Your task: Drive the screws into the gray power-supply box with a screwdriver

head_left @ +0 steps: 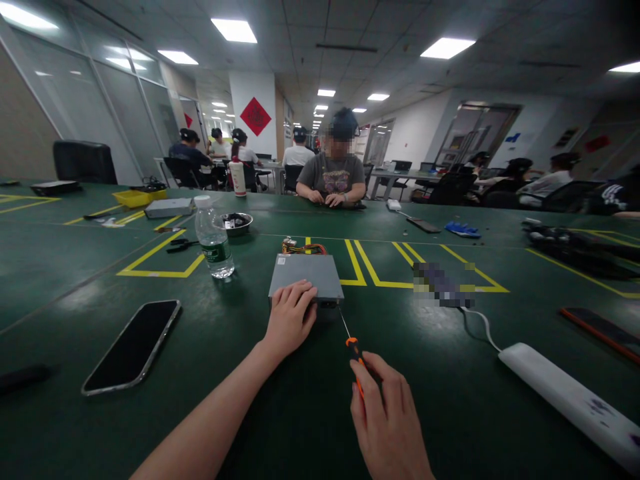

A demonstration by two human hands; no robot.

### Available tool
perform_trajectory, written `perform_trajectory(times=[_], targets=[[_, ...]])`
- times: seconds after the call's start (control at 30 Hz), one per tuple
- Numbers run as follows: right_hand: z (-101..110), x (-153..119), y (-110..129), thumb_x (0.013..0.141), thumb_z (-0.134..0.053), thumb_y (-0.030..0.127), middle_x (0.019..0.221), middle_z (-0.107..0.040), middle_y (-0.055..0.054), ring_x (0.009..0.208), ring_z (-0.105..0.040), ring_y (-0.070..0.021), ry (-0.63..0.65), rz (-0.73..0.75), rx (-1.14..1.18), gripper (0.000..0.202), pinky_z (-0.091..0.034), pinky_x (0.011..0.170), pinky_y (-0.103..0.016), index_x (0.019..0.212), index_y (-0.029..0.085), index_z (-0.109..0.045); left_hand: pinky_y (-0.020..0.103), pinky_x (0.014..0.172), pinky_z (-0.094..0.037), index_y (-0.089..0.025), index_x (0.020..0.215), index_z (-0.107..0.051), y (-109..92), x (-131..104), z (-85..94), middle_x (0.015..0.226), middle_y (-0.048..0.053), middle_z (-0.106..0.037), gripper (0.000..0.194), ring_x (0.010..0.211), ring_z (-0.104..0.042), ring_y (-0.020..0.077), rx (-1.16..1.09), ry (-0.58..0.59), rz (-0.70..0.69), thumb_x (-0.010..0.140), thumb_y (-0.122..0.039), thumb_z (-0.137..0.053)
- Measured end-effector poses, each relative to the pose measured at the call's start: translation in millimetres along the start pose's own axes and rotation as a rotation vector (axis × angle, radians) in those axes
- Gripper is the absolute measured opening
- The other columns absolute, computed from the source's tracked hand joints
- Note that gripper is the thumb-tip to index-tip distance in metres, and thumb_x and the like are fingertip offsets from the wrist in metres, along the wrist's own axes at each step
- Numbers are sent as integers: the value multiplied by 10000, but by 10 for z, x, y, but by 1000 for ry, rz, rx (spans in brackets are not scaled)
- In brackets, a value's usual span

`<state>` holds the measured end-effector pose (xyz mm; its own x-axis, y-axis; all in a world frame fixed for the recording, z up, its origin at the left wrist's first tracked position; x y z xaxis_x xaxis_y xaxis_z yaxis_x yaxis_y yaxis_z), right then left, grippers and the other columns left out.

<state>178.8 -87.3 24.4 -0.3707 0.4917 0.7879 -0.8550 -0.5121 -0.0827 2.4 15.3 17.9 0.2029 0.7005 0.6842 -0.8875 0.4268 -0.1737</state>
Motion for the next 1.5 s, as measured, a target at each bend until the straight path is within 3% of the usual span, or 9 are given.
perform_trajectory(times=[0.1, 0.23, 0.33, 0.47, 0.7, 0.9, 1.17, 1.37, 1.5], targets=[[-10, -7, -38, 933, -329, 120, 975, -590, -135, 813, -610, -205, -1, 38, -18, 263, -527, 639, -305, 1021, 157, -575, 400, 930, -324, -228, 1119, -516, -1, 2, 1, 1181, 56, -575, 264, 1150, -468, 216, 2, 10, 3, 861, -235, -460], [-24, -43, -110, 972, -289, 247, 897, -586, -113, 641, -605, -153, 40, -93, -5, 295, -522, 515, -244, 993, 154, -569, 401, 930, -327, -227, 1118, -517, 5, 0, 3, 1181, 58, -575, 265, 1153, -468, 217, -4, 10, 3, 858, -233, -464], [-40, -77, -52, 968, -291, 318, 1020, -540, -162, 775, -627, -201, 62, -118, 29, 326, -554, 563, -277, 1024, 132, -554, 401, 927, -328, -228, 1117, -517, 11, -1, 3, 1175, 59, -580, 266, 1152, -472, 218, -7, 2, -2, 856, -226, -464], [-51, -99, 22, 965, -275, 216, 1040, -544, -146, 852, -626, -216, 22, -61, 30, 293, -565, 623, -298, 1082, 148, -535, 398, 926, -329, -225, 1117, -515, 12, 0, -2, 1167, 57, -586, 266, 1150, -474, 214, -2, -7, -4, 856, -224, -465], [-29, -66, -89, 979, -258, 326, 789, -566, -68, 521, -591, -148, 61, -202, 68, 322, -491, 421, -238, 987, 169, -538, 398, 911, -347, -232, 1112, -529, 4, 3, 1, 1148, 55, -599, 279, 1126, -498, 217, 10, -30, -8, 836, -216, -487], [-21, -47, 50, 975, -260, 307, 974, -515, -162, 759, -633, -202, -14, -176, 90, 306, -560, 540, -277, 1007, 125, -504, 398, 912, -339, -234, 1118, -521, 12, -4, -11, 1157, 55, -595, 276, 1138, -488, 218, 4, -30, -9, 846, -220, -478], [-27, -60, -63, 987, -221, 300, 815, -564, -81, 505, -584, -128, 38, -209, -9, 338, -496, 415, -220, 1002, 166, -531, 402, 924, -322, -228, 1125, -510, 9, -2, -3, 1181, 58, -577, 269, 1154, -469, 217, -2, 1, -5, 860, -227, -463], [-24, -72, 34, 976, -256, 314, 986, -505, -164, 762, -636, -204, -10, -188, 71, 333, -560, 543, -275, 1039, 121, -519, 401, 923, -328, -229, 1122, -514, 15, -4, -12, 1167, 60, -586, 271, 1146, -480, 221, 0, -16, -3, 855, -226, -467], [-23, -89, 26, 982, -236, 283, 955, -536, -136, 643, -633, -165, -3, -194, 65, 325, -519, 443, -225, 1045, 147, -524, 399, 923, -329, -229, 1120, -516, 12, -2, -11, 1164, 59, -588, 273, 1147, -481, 221, 2, -17, -2, 851, -225, -473]])
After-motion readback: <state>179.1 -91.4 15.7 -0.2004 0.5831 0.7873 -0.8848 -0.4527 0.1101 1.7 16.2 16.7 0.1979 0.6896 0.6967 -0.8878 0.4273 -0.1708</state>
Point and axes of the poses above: each hand's wrist, its own x-axis towards the middle knuckle, its own z-axis out of the back of the hand, y = z × x, the point moved 2 cm from there along x, towards the middle knuckle
